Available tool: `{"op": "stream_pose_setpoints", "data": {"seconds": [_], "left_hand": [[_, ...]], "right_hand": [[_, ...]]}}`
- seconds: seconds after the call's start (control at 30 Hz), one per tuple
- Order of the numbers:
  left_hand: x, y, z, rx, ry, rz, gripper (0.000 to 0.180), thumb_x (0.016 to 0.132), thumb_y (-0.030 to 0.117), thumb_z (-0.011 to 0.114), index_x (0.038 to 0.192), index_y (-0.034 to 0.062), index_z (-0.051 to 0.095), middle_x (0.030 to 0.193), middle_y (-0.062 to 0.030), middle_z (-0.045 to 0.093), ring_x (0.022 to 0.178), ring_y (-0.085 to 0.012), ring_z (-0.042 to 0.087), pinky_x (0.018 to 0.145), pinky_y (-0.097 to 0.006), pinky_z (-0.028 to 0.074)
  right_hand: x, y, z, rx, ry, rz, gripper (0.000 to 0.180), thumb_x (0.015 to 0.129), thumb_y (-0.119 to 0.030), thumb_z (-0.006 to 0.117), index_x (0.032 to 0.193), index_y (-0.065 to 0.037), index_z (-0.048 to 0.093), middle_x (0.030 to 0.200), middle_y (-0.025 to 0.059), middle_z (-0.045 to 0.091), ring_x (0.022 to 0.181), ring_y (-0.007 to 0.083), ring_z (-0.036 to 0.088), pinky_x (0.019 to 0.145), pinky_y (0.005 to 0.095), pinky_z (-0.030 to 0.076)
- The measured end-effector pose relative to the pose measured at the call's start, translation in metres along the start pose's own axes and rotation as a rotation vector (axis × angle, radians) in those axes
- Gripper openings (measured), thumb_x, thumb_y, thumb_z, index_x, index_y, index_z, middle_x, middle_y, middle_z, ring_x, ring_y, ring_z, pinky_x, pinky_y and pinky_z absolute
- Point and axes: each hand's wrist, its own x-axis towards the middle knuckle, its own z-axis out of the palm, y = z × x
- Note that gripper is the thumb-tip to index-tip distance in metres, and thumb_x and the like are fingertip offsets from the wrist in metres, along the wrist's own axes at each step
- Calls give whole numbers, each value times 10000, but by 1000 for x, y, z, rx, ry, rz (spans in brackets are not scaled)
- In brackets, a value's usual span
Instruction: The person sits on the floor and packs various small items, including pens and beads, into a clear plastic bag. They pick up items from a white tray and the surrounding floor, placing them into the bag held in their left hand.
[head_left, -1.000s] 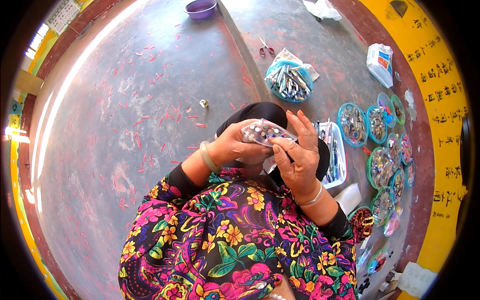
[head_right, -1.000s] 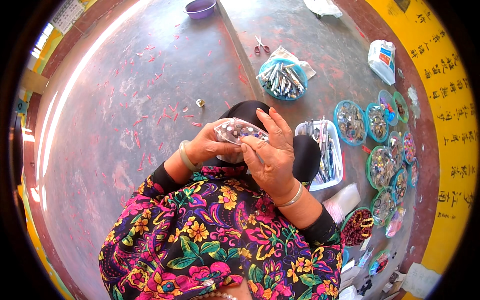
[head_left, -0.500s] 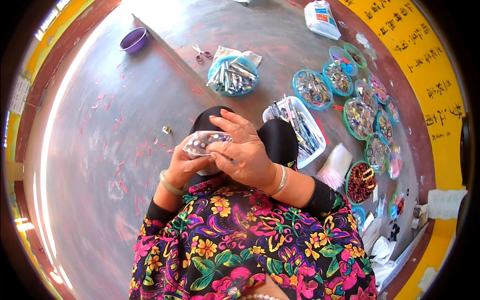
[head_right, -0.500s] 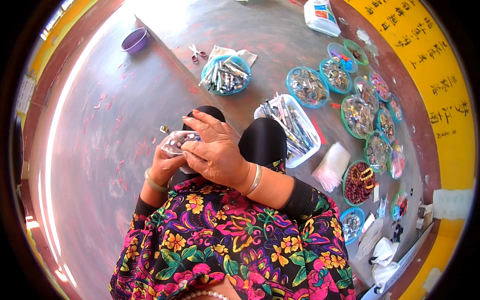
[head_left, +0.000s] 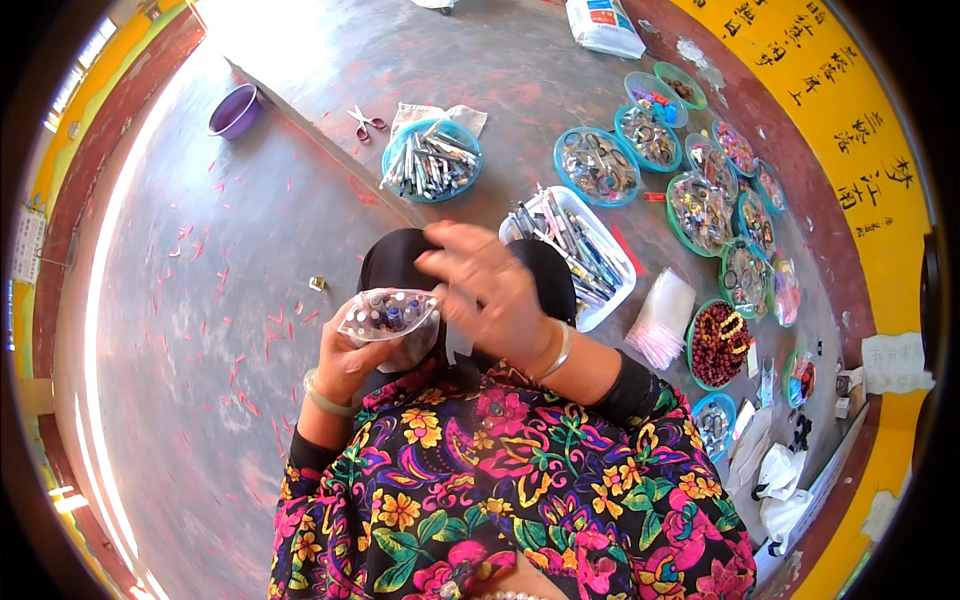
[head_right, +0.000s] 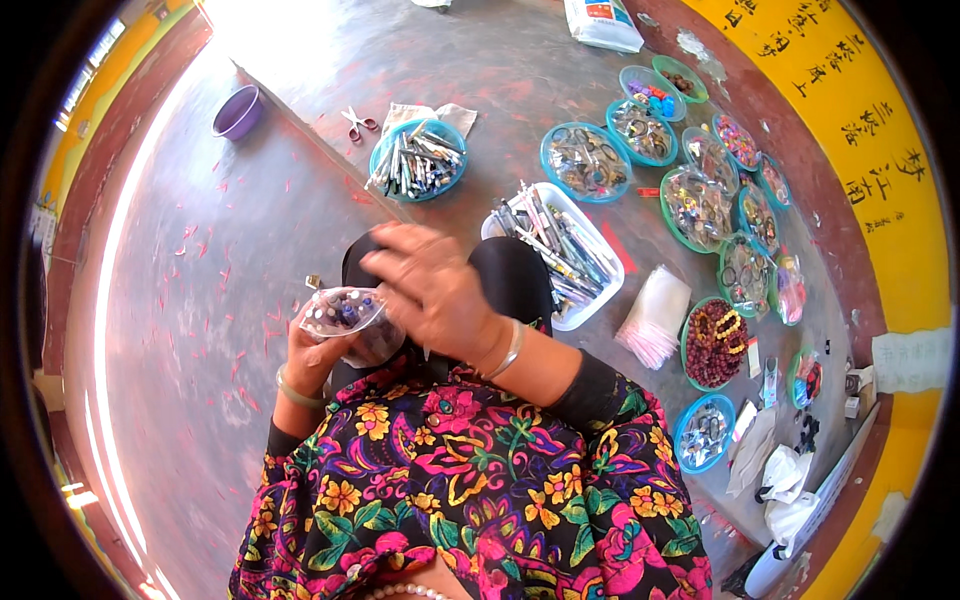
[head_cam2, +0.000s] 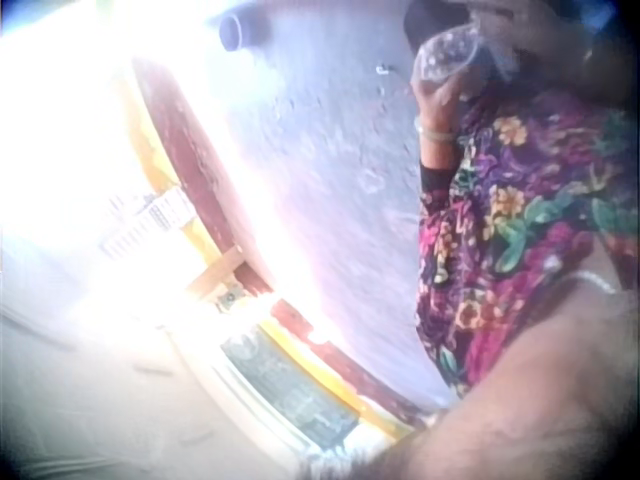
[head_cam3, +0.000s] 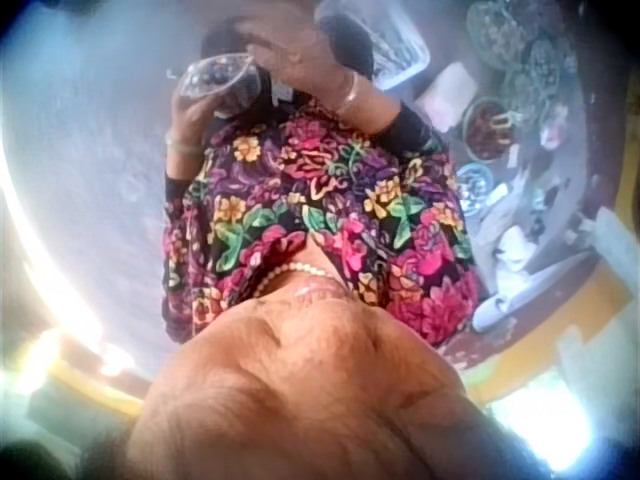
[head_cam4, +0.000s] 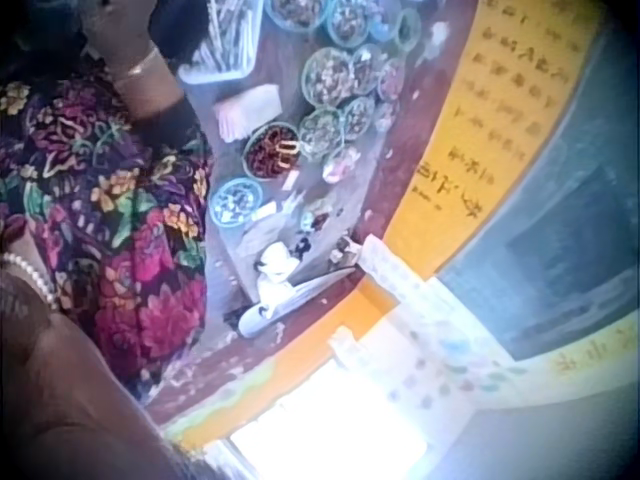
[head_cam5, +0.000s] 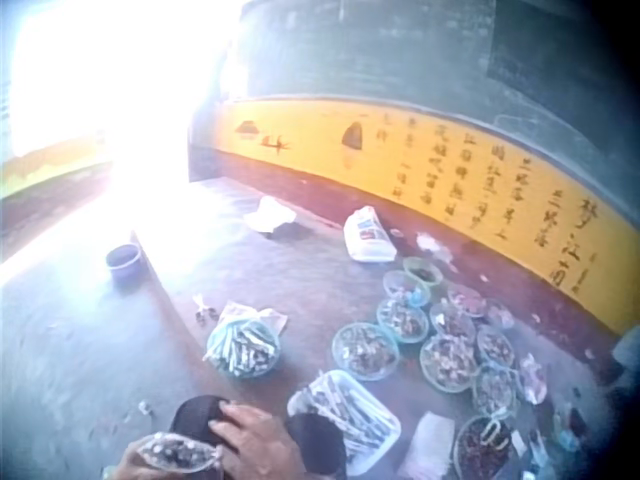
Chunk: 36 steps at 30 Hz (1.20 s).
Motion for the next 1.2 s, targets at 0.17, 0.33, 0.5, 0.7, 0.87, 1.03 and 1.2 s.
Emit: {"op": "stream_pose_setpoints", "data": {"seconds": [0.17,0.33,0.5,0.7,0.87,1.03,1.2], "left_hand": [[-6,7,-3,81,82,38,492,740,-27,664,1198,-77,492,1131,-141,606,1028,-194,591,914,-329,460],[-6,9,-13,90,70,55,538,704,-31,659,1208,-91,480,1133,-155,605,1033,-204,594,913,-324,463],[-4,6,-16,80,49,36,553,703,-33,660,1220,-92,471,1141,-163,602,1030,-207,597,911,-325,465],[-3,7,-13,72,58,24,555,712,-13,681,1222,-87,474,1140,-155,603,1039,-196,591,918,-317,458],[-3,4,-14,91,66,36,530,730,15,684,1213,-79,489,1132,-135,608,1033,-182,588,910,-306,456],[-4,4,-12,65,53,38,503,749,20,675,1210,-73,495,1131,-124,609,1027,-166,583,904,-295,453],[-5,8,-9,49,15,39,474,770,2,657,1209,-71,494,1136,-122,607,1035,-162,578,909,-296,448]], "right_hand": [[-48,112,-40,-194,193,479,238,810,-103,597,1034,-34,635,1100,149,616,1050,300,571,929,375,434],[-154,244,-94,-638,45,871,340,764,-251,632,1041,-55,647,989,192,635,943,348,597,827,410,468],[-186,279,-102,-859,-70,1016,304,750,-276,655,992,-94,681,941,191,632,904,354,599,821,418,467],[-191,284,-96,-920,-148,910,165,801,-219,612,811,-80,700,890,177,616,875,366,587,757,449,464],[-187,273,-97,-816,-70,891,141,821,-200,591,852,-74,643,877,167,628,863,367,592,750,449,465],[-164,246,-118,-748,105,846,163,898,-193,550,983,-54,549,930,155,651,824,337,632,715,388,506],[-126,193,-140,165,641,843,146,904,-86,557,1035,-35,522,935,86,639,854,169,646,700,269,547]]}}
